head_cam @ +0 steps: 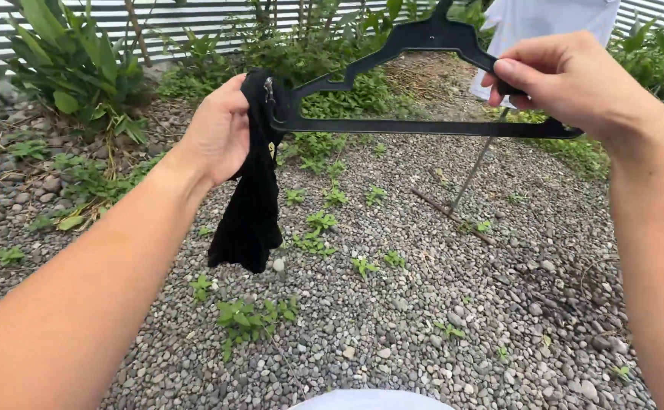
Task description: The person is hanging washed clothes from a bucket onto a drying rack with hangers and clips.
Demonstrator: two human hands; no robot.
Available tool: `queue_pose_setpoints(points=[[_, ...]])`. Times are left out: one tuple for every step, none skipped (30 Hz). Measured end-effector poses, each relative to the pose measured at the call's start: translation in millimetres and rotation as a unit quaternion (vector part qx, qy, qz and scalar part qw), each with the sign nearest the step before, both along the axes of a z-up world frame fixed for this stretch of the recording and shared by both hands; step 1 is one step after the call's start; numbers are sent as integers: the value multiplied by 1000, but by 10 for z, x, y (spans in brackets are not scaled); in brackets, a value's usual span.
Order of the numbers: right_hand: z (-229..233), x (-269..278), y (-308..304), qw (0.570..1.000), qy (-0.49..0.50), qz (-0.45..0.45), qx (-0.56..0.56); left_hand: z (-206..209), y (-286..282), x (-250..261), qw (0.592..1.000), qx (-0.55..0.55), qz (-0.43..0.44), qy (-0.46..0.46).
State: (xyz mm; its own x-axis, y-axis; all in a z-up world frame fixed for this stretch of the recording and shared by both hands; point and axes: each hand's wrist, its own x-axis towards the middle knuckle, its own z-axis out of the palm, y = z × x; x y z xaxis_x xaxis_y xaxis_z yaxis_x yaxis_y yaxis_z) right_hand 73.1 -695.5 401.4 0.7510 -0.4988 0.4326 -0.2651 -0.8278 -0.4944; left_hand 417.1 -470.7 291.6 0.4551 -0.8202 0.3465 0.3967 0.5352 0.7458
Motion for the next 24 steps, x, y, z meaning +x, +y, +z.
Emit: queue_pose_setpoints(points=[[-23, -16, 10, 1000, 8, -14, 1, 85, -61, -52, 998, 36, -14, -52], [-38, -11, 13, 1000, 17, -25, 2, 165, -105, -103, 992, 70, -26, -104], [-52, -34, -54, 999, 15, -29, 3, 263, -176, -169, 991, 70, -30, -106], [-69, -39, -121, 1000, -13, -5, -8, 359, -232, -227, 972, 105, 19, -208], [-87, -44, -187, 999, -40, 19, -18, 455, -285, -285, 939, 138, 68, -307], [-90, -32, -196, 999, -43, 21, -17, 535, -357, -315, 938, 139, 69, -309], [-96, -19, -206, 998, -48, 22, -25, 612, -429, -344, 893, 108, 90, -428], [-94, 9, -229, 998, -52, 25, -36, 683, -510, -364, 832, 73, 111, -539], [-171, 90, -277, 997, -54, 27, -37, 735, -622, -420, 830, 73, 114, -541], [-241, 156, -312, 997, -48, 61, -16, 807, -733, -484, 775, 22, 148, -614], [-308, 221, -347, 995, -41, 94, 4, 880, -844, -553, 710, -29, 180, -680], [-394, 228, -375, 995, -43, 92, 4, 879, -941, -583, 709, -30, 179, -682], [-480, 238, -407, 986, -101, 111, -78, 877, -1041, -613, 720, 7, 202, -664], [-571, 246, -437, 966, -157, 128, -158, 877, -1148, -641, 729, 44, 221, -646], [-704, 224, -437, 967, -159, 125, -158, 870, -1208, -672, 728, 42, 219, -648], [-835, 202, -442, 940, -251, 81, -218, 851, -1267, -707, 720, 76, 228, -651], [-967, 181, -447, 898, -339, 38, -276, 831, -1326, -740, 710, 109, 237, -654], [-1116, 158, -391, 899, -338, 36, -277, 801, -1368, -775, 711, 108, 234, -654], [-1265, 137, -333, 908, -376, -18, -186, 770, -1408, -809, 754, 126, 202, -612], [-1414, 115, -273, 906, -408, -71, -92, 741, -1450, -844, 793, 143, 169, -567], [-1504, 139, -227, 905, -408, -74, -93, 735, -1497, -892, 793, 141, 166, -568], [-1604, 158, -176, 933, -341, -95, 71, 712, -1537, -943, 820, 143, 135, -538], [-1704, 180, -123, 930, -262, -110, 232, 690, -1576, -992, 844, 145, 103, -506], [-1764, 236, -216, 930, -261, -113, 233, 688, -1606, -1070, 844, 145, 100, -506]])
